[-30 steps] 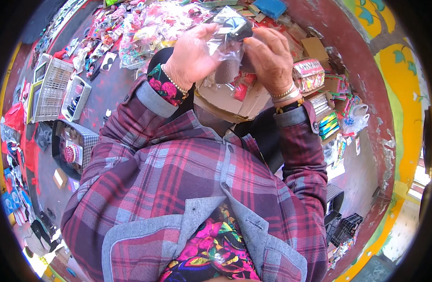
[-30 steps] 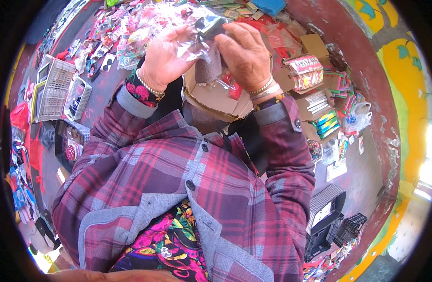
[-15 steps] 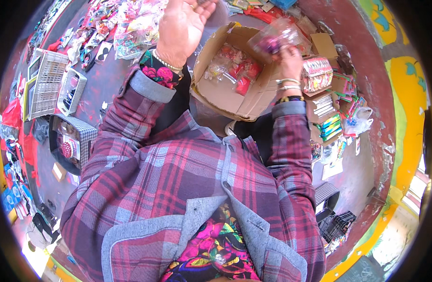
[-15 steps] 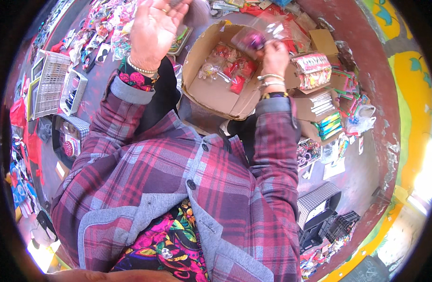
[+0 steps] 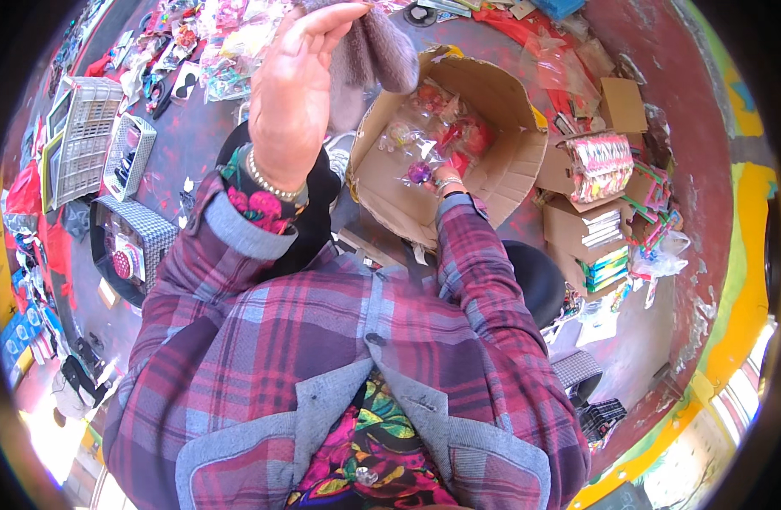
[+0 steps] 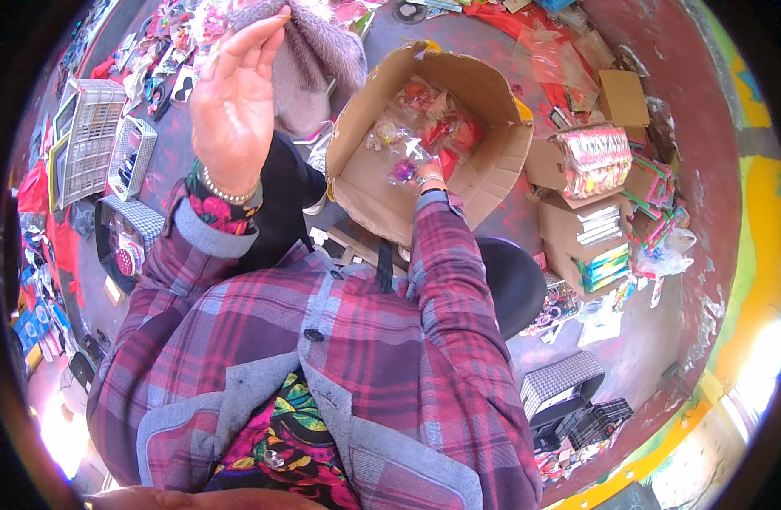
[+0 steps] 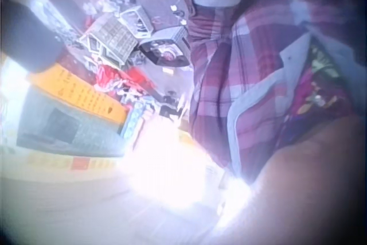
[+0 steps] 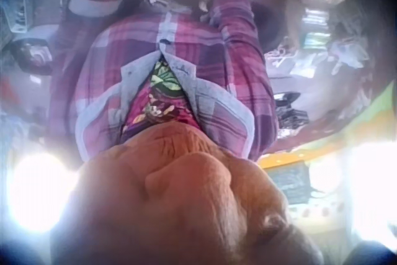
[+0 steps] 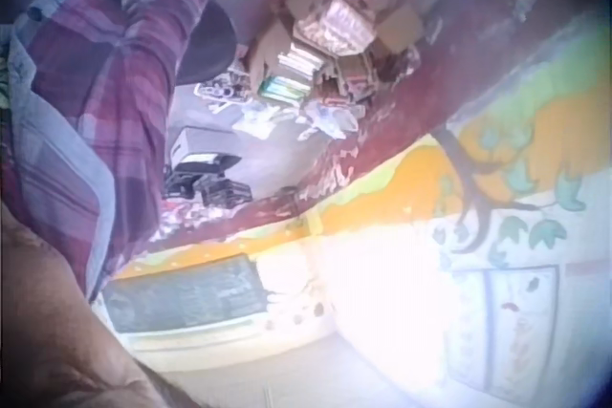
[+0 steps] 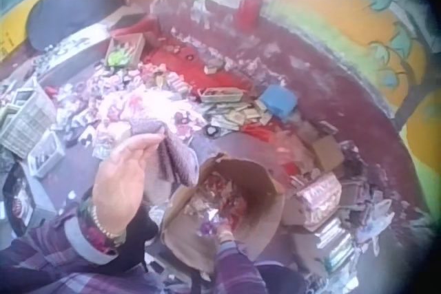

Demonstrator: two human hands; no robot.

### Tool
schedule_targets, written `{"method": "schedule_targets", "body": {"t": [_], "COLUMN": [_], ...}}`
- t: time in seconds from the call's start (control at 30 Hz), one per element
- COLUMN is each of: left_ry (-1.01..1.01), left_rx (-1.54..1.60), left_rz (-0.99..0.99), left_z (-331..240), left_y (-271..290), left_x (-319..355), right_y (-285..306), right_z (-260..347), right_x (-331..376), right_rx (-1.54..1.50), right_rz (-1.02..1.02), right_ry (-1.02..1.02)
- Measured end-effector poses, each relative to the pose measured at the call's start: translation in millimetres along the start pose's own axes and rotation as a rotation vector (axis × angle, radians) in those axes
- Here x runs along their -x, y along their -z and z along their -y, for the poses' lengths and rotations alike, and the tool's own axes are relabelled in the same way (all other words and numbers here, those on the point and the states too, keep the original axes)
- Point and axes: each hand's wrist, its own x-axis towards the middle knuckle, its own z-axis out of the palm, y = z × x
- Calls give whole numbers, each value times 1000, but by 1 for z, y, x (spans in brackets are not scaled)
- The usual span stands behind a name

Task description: The person sits on the floor and repeatedly picks up small packaged items from a pile, wipes them with a cloth, and places them into a cardboard box. The items include various colorful plastic-wrapped goods and small containers.

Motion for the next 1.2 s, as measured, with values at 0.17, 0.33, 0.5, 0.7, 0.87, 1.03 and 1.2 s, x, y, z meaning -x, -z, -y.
{"method": "schedule_targets", "body": {"t": [0.17, 0.33, 0.5, 0.7, 0.87, 1.03, 1.2], "left_ry": [114, 99, 124, 144, 153, 267, 303], "left_rx": [4, 15, 13, -170, -128, -95, -12], "left_rz": [18, 7, 50, 59, -32, -145, -118], "left_z": [4, -2, 8, 2, 6, 10, -8], "left_y": [-4, -8, -14, -13, -22, -39, -72], "left_x": [-6, 5, 0, 5, 7, 16, 41], "right_y": [-22, -27, -22, 4, 38, 17, -31], "right_z": [-26, 11, -15, 79, 149, 108, 75], "right_x": [-40, 16, -46, 84, 270, 408, 452], "right_rx": [-32, -302, -79, -306, -311, -444, -928], "right_rz": [-55, -120, -108, 9, 227, 671, 862], "right_ry": [4, -95, -26, 96, 573, 831, 785]}}
